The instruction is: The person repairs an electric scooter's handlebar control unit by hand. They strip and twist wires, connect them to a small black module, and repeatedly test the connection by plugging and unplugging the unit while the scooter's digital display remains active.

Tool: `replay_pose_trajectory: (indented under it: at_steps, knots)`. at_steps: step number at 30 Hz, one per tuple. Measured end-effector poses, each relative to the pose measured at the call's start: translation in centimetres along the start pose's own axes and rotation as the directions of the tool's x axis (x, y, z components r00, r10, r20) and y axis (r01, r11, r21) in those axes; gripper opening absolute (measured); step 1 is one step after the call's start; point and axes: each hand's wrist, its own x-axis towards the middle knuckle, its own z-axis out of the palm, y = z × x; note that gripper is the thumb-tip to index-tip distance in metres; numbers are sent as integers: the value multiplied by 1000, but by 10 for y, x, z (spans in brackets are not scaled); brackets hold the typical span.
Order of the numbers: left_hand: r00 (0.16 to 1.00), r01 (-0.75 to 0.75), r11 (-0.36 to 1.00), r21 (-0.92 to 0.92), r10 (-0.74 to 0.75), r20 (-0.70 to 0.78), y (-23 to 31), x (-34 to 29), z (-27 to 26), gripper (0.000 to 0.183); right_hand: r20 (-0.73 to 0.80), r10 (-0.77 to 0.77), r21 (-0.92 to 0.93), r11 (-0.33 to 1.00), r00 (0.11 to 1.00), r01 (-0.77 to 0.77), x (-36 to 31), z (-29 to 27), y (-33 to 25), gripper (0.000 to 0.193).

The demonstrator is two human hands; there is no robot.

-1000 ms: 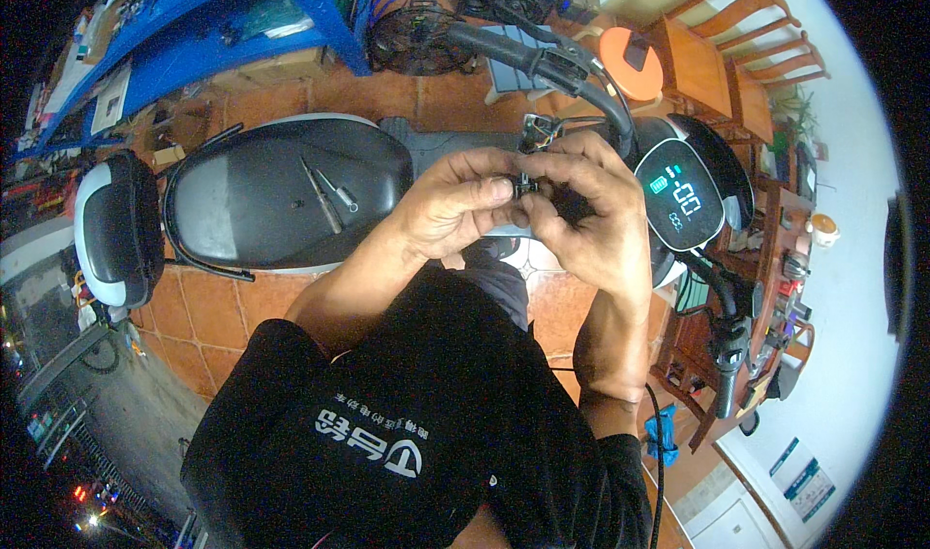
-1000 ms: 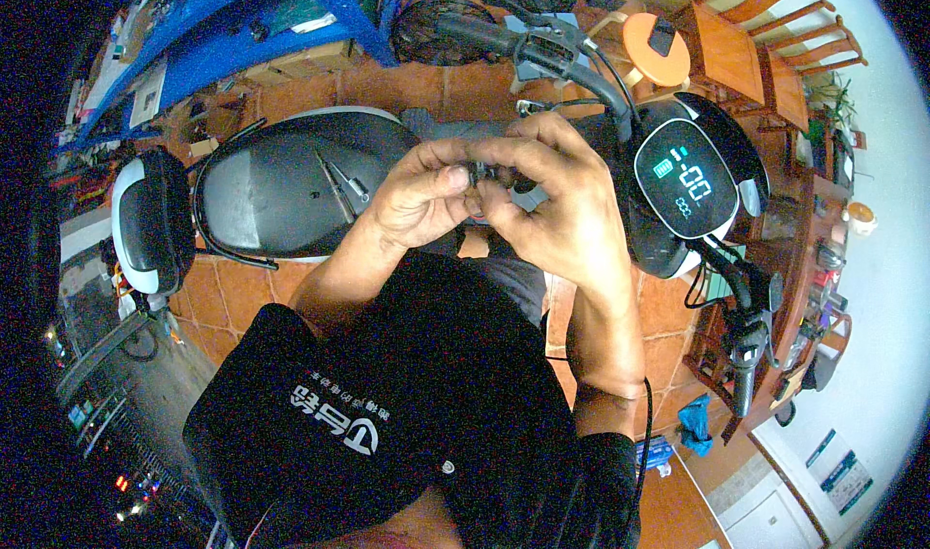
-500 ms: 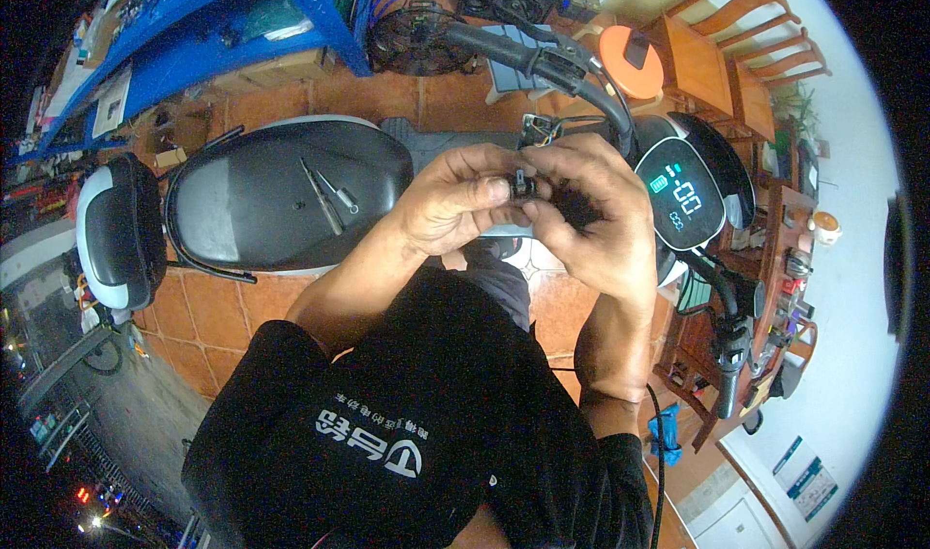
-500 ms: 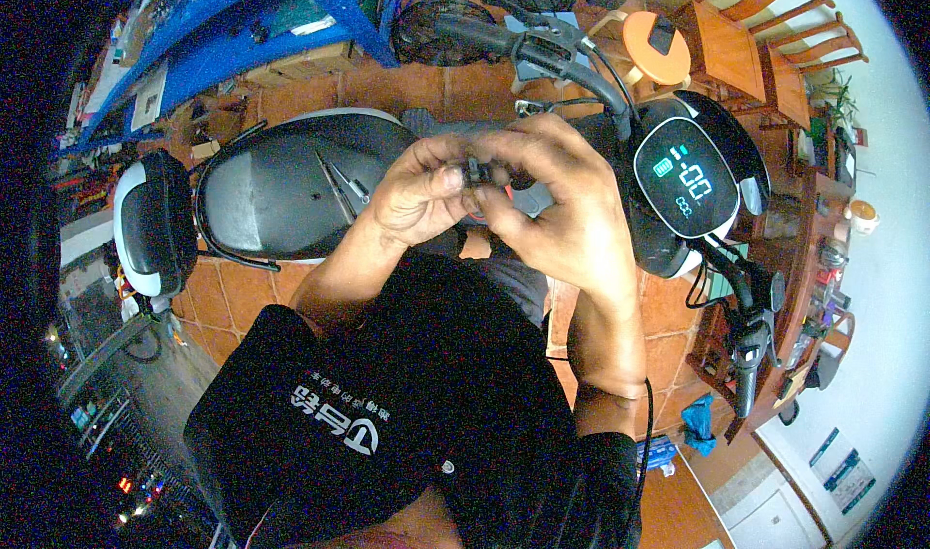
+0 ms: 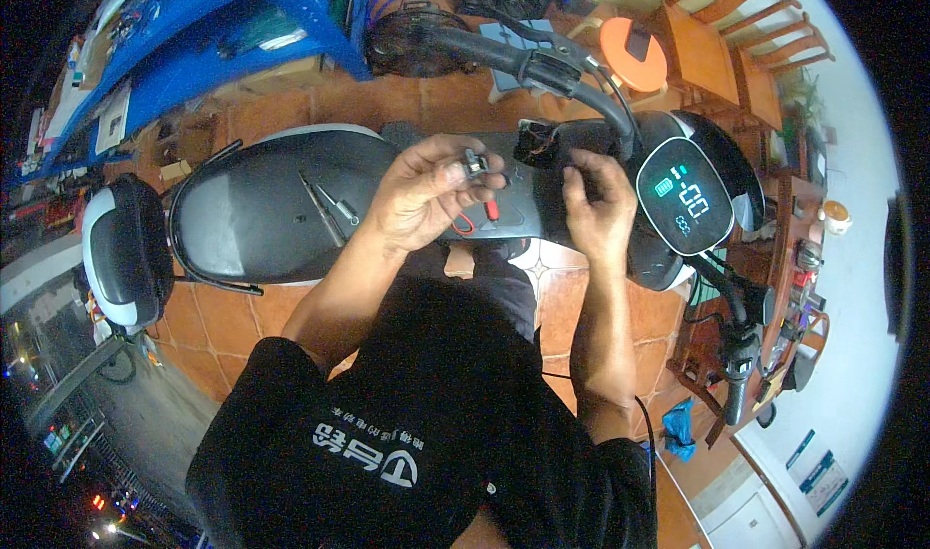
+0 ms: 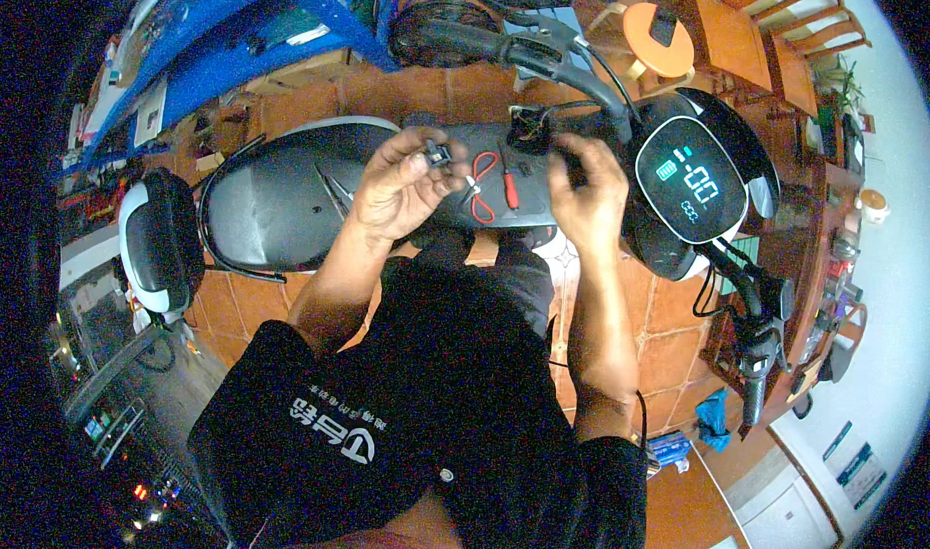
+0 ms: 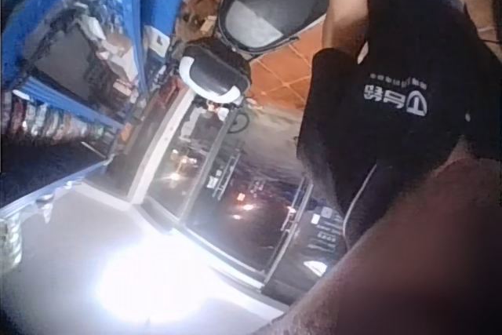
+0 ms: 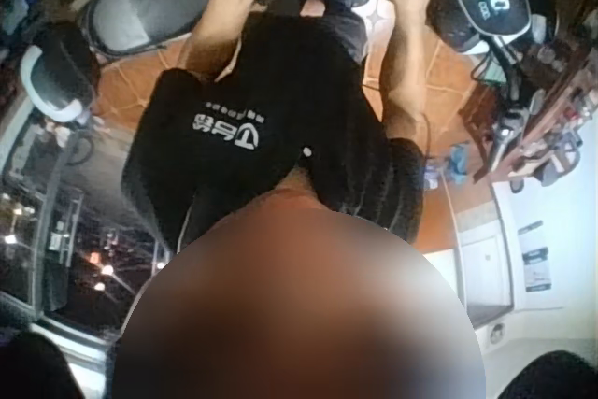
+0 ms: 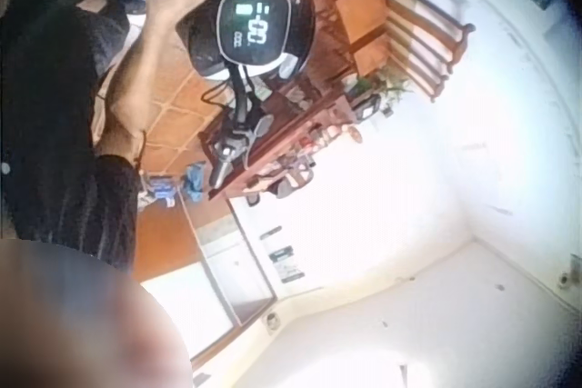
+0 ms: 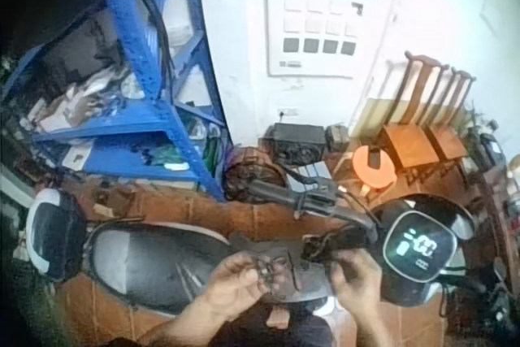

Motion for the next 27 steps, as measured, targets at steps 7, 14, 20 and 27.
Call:
replay_pose_trajectory:
  at_steps: [7,14,20,27]
  knots:
    - [995,-38,999,-2,38,-89,-6,6,-30,30,103,-123,-186,972,987,141,-3,23,0,32]
    - [994,-70,997,-39,66,-92,-14,15,-33,29,210,-127,-232,957,970,175,20,26,5,23]
    - [974,-103,995,-7,100,-203,-26,20,-40,27,196,45,-8,999,980,-45,26,25,-3,14]
    - [905,-274,952,137,303,-300,-47,36,-40,26,67,72,85,993,995,-77,28,34,-12,11]
